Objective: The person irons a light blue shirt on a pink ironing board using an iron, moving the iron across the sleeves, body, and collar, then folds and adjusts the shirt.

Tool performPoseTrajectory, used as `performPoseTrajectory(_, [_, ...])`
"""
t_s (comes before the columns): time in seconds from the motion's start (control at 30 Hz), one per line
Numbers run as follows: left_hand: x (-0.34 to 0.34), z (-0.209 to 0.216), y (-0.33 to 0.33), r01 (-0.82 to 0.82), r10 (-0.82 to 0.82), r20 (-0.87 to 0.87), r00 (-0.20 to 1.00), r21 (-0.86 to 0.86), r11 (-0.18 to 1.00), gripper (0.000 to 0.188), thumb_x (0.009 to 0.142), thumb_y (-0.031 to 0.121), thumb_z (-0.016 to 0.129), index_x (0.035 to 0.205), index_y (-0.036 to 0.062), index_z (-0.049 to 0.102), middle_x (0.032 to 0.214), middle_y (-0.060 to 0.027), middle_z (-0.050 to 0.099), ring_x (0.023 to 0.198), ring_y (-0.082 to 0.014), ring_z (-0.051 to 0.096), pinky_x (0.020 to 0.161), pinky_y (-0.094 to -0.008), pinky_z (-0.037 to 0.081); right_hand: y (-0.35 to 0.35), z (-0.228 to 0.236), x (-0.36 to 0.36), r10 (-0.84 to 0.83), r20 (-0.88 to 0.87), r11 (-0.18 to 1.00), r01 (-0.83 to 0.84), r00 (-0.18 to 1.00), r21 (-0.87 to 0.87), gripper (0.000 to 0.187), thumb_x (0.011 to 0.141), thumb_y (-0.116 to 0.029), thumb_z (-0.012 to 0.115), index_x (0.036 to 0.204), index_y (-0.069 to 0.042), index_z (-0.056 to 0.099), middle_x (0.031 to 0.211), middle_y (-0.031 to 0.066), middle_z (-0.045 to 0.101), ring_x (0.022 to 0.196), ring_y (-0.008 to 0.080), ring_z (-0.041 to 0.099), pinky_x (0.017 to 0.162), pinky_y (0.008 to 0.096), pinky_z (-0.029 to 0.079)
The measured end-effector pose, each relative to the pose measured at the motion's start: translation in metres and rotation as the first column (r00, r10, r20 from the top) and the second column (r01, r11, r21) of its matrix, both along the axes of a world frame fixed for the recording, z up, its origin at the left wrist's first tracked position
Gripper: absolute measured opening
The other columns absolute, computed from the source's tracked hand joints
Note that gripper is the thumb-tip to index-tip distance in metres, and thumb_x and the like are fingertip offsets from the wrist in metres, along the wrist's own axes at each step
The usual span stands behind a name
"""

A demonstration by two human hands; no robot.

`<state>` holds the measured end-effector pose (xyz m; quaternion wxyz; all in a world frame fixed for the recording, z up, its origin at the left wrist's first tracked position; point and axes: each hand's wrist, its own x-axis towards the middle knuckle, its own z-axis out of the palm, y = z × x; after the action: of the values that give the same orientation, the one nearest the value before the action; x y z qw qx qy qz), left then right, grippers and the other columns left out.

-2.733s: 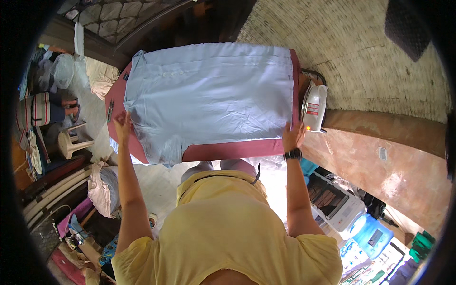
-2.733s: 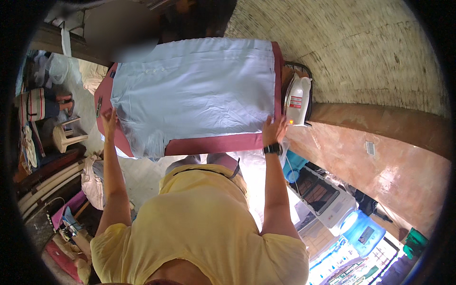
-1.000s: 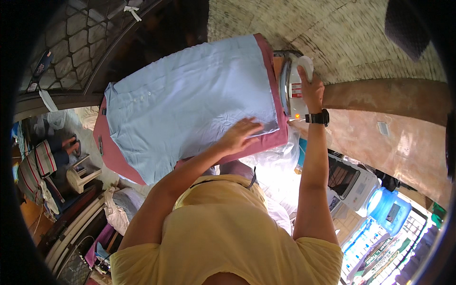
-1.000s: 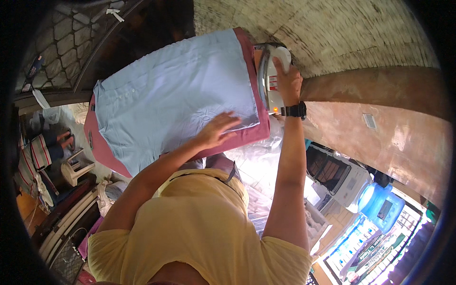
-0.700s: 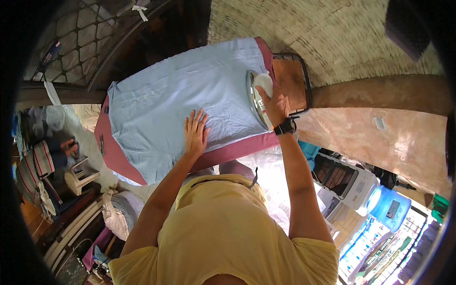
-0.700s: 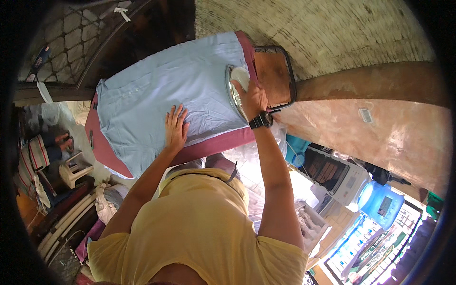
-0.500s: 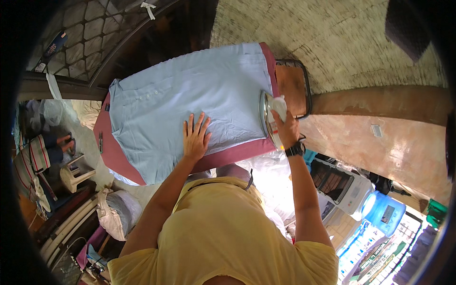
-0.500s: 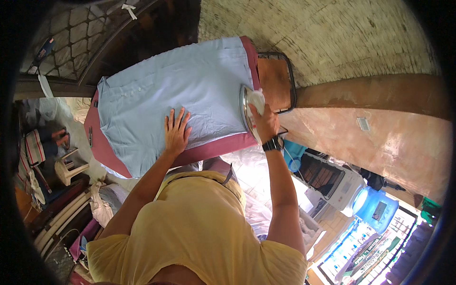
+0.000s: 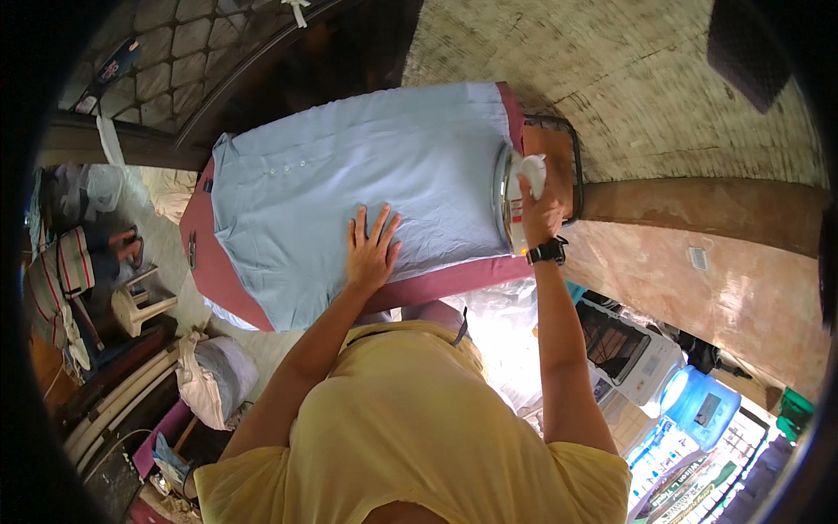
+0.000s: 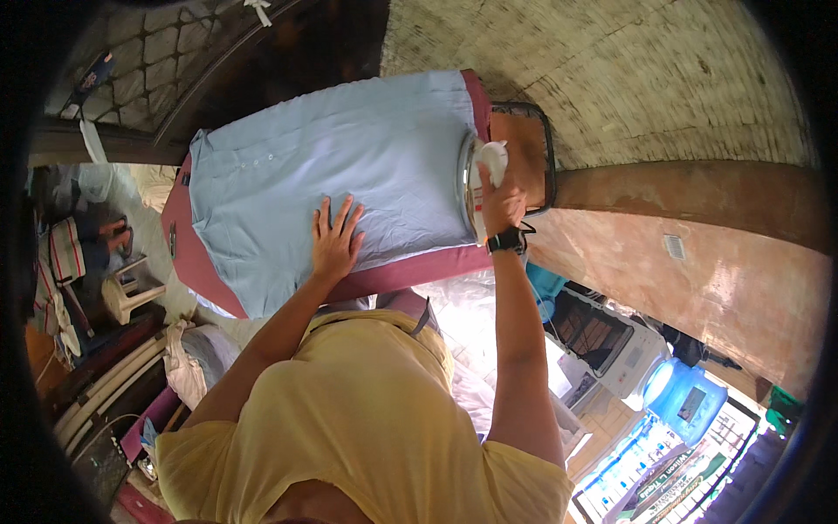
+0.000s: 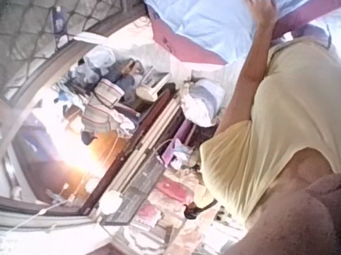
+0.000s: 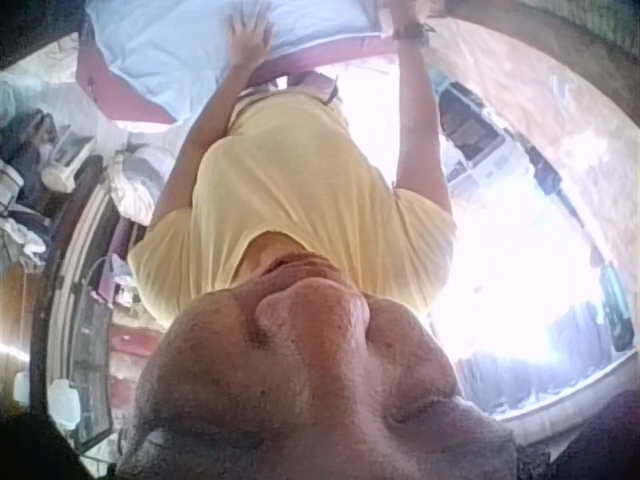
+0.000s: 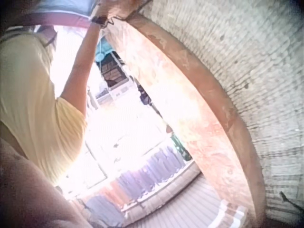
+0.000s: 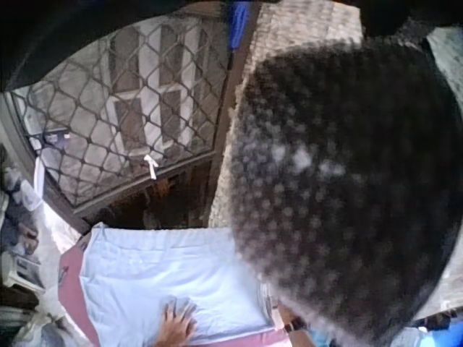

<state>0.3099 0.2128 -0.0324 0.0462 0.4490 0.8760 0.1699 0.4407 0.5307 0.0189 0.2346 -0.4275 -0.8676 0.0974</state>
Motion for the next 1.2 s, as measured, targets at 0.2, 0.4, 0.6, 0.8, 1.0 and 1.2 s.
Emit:
performPoseTrajectory(0.2, [-0.008,-0.02,-0.027,-0.07,0.072,0.002,0.997,0.272,0.96,0.045,0.097,0.029,0.056,0.14,0.0193,0.051,0.153,-0.0064,0.038,0.14,-0.0404,0.03,0.115,-0.0594,0.021,-0.001,0.017,-0.004,0.45,-0.016,0.891,-0.45,0.893,-0.068,0.064,0.08,-0.061,0.071,0.093,0.001,0.068,0.085,0.0234,0.07,0.071,0.0389,0.068,0.06,0.048,0.052])
performPoseTrajectory(0.4, [-0.08,-0.015,-0.134,-0.641,0.771,-0.032,0.636,0.534,0.551,0.045,0.091,0.029,0.065,0.128,0.0063,0.054,0.133,-0.0203,0.049,0.124,-0.0385,0.044,0.106,-0.0544,0.029,-0.001,0.017,0.0,0.602,0.196,0.791,-0.612,0.774,-0.015,0.055,0.079,-0.056,0.074,0.093,-0.002,0.073,0.08,0.0205,0.072,0.073,0.038,0.071,0.064,0.0482,0.055])
performPoseTrajectory(0.6, [-0.136,-0.055,-0.261,-0.906,0.885,0.211,0.415,0.182,0.382,0.055,0.082,0.03,0.077,0.121,-0.0011,0.051,0.108,-0.0186,0.056,0.095,-0.0362,0.057,0.081,-0.0431,0.047,-0.021,0.034,-0.036,0.661,0.203,0.75,-0.642,0.722,-0.161,0.056,0.077,-0.058,0.074,0.094,-0.004,0.072,0.073,0.0174,0.071,0.069,0.0359,0.071,0.062,0.0461,0.056])
performPoseTrajectory(0.8, [-0.141,-0.053,-0.255,-0.837,0.701,0.473,0.534,0.414,0.359,0.034,0.081,0.017,0.078,0.102,0.0014,0.057,0.101,-0.0092,0.058,0.077,-0.0213,0.052,0.072,-0.0345,0.046,-0.032,0.032,-0.059,0.705,0.17,0.706,-0.657,0.689,-0.263,0.066,0.073,-0.064,0.074,0.093,-0.002,0.07,0.073,0.0219,0.068,0.072,0.0383,0.07,0.065,0.0467,0.056])
performPoseTrajectory(1.0, [-0.128,-0.022,-0.255,-0.685,0.409,0.618,0.671,0.308,0.66,0.037,0.079,0.001,0.073,0.114,0.0052,0.063,0.1,-0.0037,0.056,0.085,-0.0163,0.051,0.078,-0.0294,0.044,-0.023,0.033,-0.056,0.787,0.296,0.616,-0.707,0.541,-0.347,0.058,0.076,-0.056,0.076,0.103,-0.004,0.071,0.085,0.0207,0.071,0.079,0.0376,0.07,0.069,0.0427,0.056])
performPoseTrajectory(1.2, [-0.123,-0.018,-0.272,-0.699,0.482,0.548,0.683,0.302,0.648,0.051,0.075,-0.004,0.073,0.123,0.0081,0.063,0.103,-0.0044,0.056,0.088,-0.0171,0.052,0.083,-0.0285,0.044,-0.032,0.035,-0.062,0.818,0.22,0.575,-0.768,0.531,-0.284,0.06,0.073,-0.061,0.076,0.09,-0.003,0.07,0.083,0.0178,0.072,0.078,0.0345,0.071,0.07,0.0433,0.059])
